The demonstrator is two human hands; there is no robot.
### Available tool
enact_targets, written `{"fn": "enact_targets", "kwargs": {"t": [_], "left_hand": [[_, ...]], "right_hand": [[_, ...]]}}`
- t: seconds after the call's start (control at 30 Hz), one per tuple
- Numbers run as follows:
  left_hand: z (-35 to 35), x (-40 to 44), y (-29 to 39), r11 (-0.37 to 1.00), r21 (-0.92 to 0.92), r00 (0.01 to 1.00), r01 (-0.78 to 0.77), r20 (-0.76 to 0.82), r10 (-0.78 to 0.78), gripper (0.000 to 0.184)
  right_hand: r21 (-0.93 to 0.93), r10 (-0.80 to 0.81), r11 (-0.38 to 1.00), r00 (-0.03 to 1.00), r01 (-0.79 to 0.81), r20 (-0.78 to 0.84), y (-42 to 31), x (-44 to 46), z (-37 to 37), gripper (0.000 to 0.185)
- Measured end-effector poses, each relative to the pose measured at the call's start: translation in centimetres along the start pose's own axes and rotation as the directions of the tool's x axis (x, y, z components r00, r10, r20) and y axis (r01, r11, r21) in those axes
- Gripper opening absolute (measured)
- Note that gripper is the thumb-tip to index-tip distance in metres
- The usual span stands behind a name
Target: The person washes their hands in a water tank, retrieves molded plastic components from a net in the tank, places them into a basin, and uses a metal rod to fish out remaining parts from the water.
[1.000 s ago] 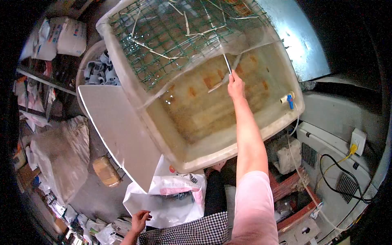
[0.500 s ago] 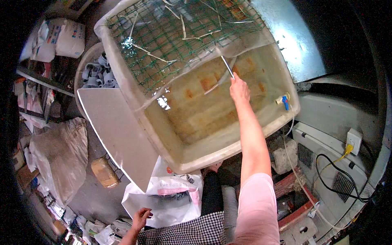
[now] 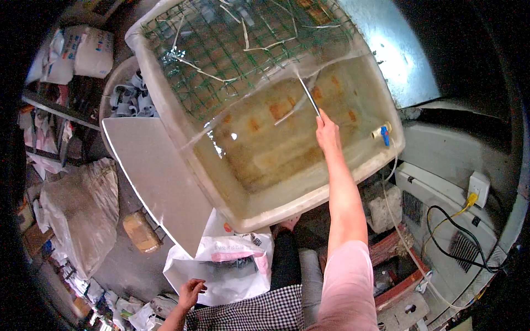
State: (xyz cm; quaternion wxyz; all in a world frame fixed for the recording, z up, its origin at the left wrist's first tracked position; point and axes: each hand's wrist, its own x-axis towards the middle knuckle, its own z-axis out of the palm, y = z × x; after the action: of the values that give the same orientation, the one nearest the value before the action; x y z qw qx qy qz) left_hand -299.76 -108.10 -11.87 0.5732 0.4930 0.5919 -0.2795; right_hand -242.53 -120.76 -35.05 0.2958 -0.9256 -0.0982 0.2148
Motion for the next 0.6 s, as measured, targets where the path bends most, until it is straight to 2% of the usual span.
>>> {"fn": "enact_targets", "kwargs": {"t": [0.1, 0.2, 0.27, 0.43, 0.6], "left_hand": [[0.6, 0.2, 0.1, 1.0, 0.026, 1.0, 0.011, -0.012, -0.01, 0.018], [1.2, 0.5, -0.1, 1.0, -0.016, 1.0, -0.009, -0.011, 0.009, 0.022], [1.5, 0.8, -0.1, 0.999, 0.007, 0.999, -0.035, 0.005, 0.035, 0.021], [1.8, 1.2, -0.4, 0.999, -0.01, 1.0, -0.03, -0.009, 0.03, 0.021], [2.4, 1.4, 0.0, 0.999, -0.045, 0.999, -0.031, -0.038, 0.029, 0.02]], "right_hand": [[-0.018, -0.063, 0.998, 0.997, 0.062, -0.034, -0.7, 2.0, 1.9, 0.031], [-0.01, -0.028, 1.0, 0.999, 0.028, -0.025, -2.6, 3.5, 3.1, 0.032], [0.003, -0.068, 0.998, 0.996, 0.068, -0.06, -1.7, 5.1, 4.5, 0.033], [-0.179, 0.03, 0.983, 0.999, -0.033, -0.02, -4.7, 5.6, 3.4, 0.035], [-0.185, 0.1, 0.977, 0.994, -0.106, -0.042, -4.8, 4.6, 3.2, 0.034]]}}
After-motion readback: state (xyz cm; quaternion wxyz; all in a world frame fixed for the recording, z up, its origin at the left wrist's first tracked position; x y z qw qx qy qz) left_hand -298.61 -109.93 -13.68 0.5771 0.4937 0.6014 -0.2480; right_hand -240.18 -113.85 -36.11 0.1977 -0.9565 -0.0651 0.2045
